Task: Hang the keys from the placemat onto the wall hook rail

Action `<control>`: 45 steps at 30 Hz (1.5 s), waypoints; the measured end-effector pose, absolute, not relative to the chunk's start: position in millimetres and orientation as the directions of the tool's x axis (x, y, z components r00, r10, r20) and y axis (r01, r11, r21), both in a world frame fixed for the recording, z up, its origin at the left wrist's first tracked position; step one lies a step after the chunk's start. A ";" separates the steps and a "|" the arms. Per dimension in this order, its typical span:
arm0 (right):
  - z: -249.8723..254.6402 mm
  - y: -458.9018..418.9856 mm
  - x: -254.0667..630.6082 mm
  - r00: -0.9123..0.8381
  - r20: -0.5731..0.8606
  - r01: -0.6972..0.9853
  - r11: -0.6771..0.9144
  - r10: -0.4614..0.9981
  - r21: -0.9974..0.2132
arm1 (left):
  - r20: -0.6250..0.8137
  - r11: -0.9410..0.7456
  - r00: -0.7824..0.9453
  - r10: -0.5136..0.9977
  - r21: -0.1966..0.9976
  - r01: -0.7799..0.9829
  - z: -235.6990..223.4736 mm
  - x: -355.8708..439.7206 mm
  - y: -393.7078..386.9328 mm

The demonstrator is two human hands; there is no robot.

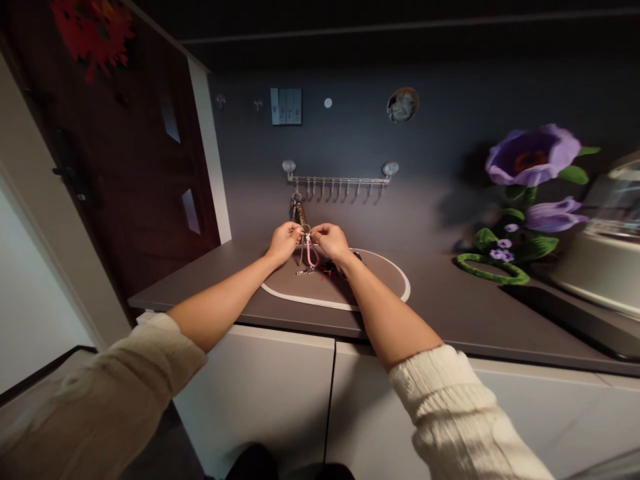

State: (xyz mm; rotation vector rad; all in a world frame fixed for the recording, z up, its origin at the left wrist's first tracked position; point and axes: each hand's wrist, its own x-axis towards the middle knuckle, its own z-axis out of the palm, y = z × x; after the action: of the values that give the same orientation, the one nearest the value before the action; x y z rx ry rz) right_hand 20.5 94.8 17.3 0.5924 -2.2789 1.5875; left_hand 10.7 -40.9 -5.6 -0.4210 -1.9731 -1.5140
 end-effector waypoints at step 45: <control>70.0 77.2 1.6 -0.887 0.460 -0.461 0.086 -0.025 -0.883 | 0.690 0.801 -0.714 -0.120 0.492 0.341 -11.8 22.7 -49.8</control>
State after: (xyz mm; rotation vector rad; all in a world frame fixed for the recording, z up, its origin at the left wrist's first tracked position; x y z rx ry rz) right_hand 1.6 77.2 70.0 0.4818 -2.0435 1.8639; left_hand 22.7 -49.8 -11.8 -0.1621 -2.2362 -0.7916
